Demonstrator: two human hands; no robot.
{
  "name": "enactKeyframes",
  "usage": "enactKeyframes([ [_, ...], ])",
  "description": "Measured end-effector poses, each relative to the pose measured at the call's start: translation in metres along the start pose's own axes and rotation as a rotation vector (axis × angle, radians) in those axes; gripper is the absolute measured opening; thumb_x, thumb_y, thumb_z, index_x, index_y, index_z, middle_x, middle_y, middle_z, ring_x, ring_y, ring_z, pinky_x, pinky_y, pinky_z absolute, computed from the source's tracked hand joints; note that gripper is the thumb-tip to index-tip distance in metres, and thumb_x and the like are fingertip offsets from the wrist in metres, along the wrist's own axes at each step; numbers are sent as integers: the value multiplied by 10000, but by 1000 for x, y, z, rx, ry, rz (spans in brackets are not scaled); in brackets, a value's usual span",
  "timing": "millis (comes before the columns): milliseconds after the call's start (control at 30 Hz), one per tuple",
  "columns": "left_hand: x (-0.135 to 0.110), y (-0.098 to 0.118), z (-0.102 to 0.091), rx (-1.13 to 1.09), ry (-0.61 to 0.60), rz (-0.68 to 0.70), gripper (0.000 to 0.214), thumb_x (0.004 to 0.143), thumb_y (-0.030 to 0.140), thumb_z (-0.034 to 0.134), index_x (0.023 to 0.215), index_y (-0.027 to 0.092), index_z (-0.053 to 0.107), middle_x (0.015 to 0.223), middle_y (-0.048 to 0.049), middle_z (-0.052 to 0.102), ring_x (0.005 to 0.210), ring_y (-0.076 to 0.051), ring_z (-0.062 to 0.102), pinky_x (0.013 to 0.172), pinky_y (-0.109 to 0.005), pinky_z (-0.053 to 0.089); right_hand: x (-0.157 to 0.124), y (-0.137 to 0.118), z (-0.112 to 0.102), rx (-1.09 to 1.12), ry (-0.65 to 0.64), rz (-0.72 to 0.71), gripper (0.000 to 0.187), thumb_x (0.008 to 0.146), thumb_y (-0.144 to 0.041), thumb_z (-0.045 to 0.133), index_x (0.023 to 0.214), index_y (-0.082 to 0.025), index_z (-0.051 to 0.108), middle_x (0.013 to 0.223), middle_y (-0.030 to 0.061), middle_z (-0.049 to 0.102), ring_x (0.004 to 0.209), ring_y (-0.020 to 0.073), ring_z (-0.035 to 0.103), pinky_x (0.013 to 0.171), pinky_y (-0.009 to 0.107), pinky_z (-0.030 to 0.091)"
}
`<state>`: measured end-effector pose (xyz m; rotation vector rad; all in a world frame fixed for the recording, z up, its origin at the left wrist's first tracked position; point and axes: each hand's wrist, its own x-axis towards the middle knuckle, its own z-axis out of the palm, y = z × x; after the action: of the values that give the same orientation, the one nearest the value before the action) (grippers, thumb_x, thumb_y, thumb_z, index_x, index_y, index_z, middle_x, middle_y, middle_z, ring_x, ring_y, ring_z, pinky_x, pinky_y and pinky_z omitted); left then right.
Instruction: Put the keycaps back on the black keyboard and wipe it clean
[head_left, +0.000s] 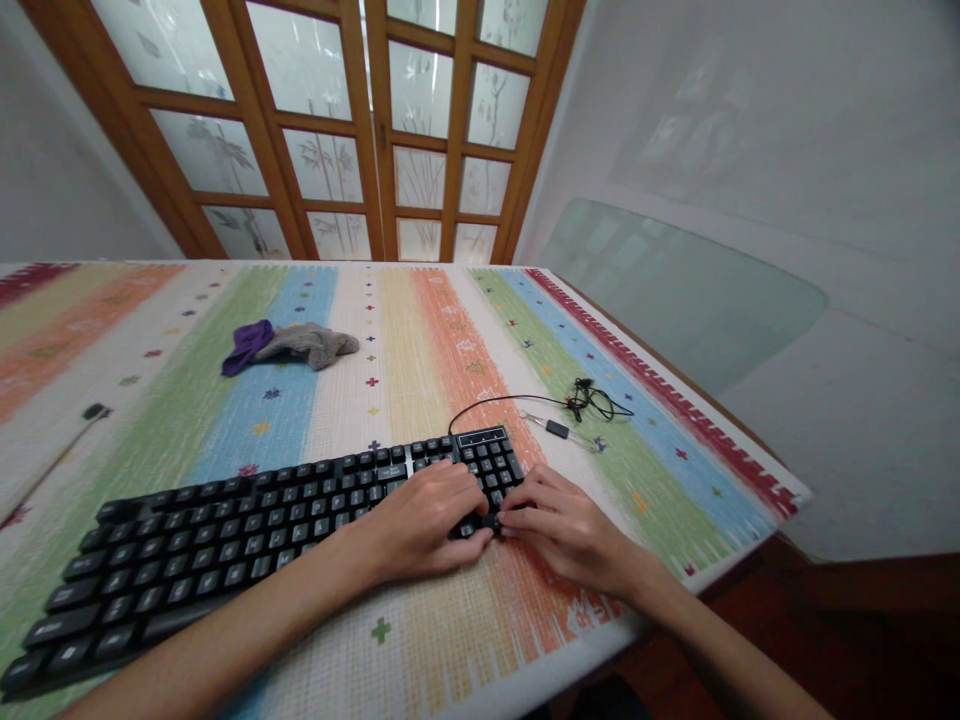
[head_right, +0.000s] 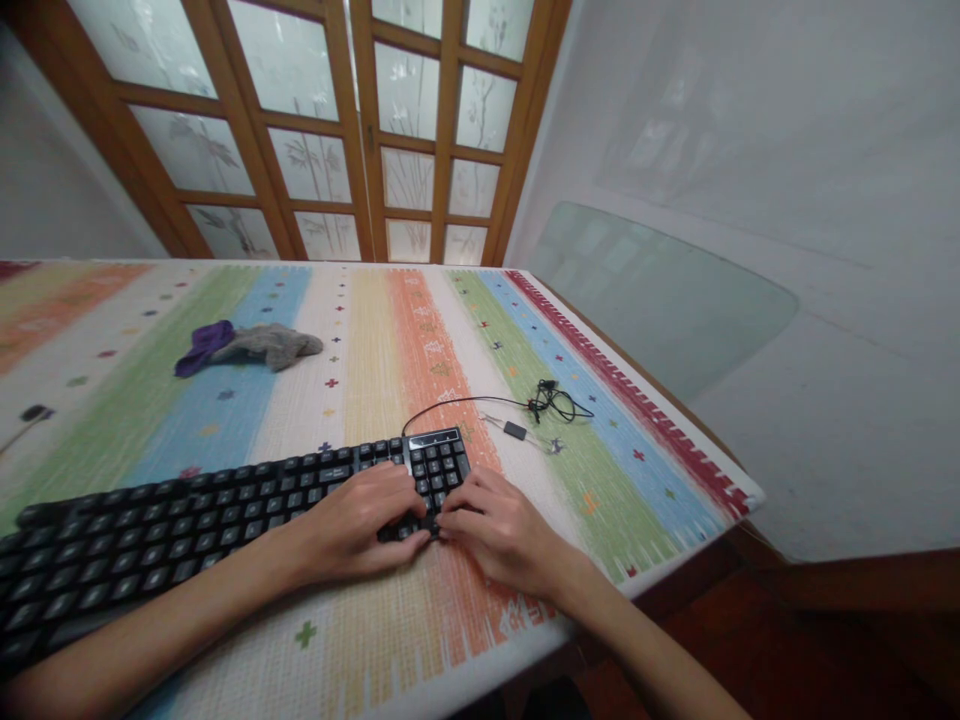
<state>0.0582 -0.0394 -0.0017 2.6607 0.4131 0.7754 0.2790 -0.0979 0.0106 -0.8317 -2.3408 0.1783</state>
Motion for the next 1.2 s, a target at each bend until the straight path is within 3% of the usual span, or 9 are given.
enactKeyframes([
  [167, 0, 0, 0, 3, -6, 8, 60, 889, 243, 567, 873, 187, 581, 774, -21, 611, 724, -168, 540, 680, -311, 436, -2, -1, 0, -15, -4, 4, 268, 921, -37, 450, 977, -162, 680, 896, 88, 690, 811, 187, 558, 676, 345, 506],
  [567, -1, 0, 1, 26, -23, 8, 87, 909, 260, 549, 896, 182, 585, 790, -30, 617, 749, -177, 548, 701, -316, 438, -6, 1, 5, 12, 23, 42, 202, 908, -52, 514, 967, -162, 673, 918, 84, 687, 821, 184, 561, 711, 348, 506],
  [867, 0, 1, 0, 42, -35, 25, 123, 935, 262, 530, 880, 171, 592, 783, -36, 609, 732, -177, 539, 687, -316, 432, -6, 0, 4, -84, 5, -11, 275, 893, -10, 463, 994, -172, 661, 913, 82, 692, 813, 193, 559, 693, 350, 510],
  [1100, 0, 0, 1, 78, -44, 64, 138, 951, 241, 527, 885, 167, 623, 823, -41, 629, 765, -172, 551, 712, -317, 437, -15, -12, 13, -140, 22, 70, 121, 877, -115, 583, 967, -140, 660, 964, 118, 652, 868, 220, 536, 760, 401, 513],
  [1200, 0, 0, 0, 119, -66, 101, 226, 967, 232, 515, 772, 174, 614, 767, -29, 601, 723, -161, 529, 679, -311, 412, -17, -15, 16, -182, 39, 77, 150, 876, -117, 577, 1000, -135, 660, 937, 112, 662, 852, 223, 545, 749, 404, 507],
])
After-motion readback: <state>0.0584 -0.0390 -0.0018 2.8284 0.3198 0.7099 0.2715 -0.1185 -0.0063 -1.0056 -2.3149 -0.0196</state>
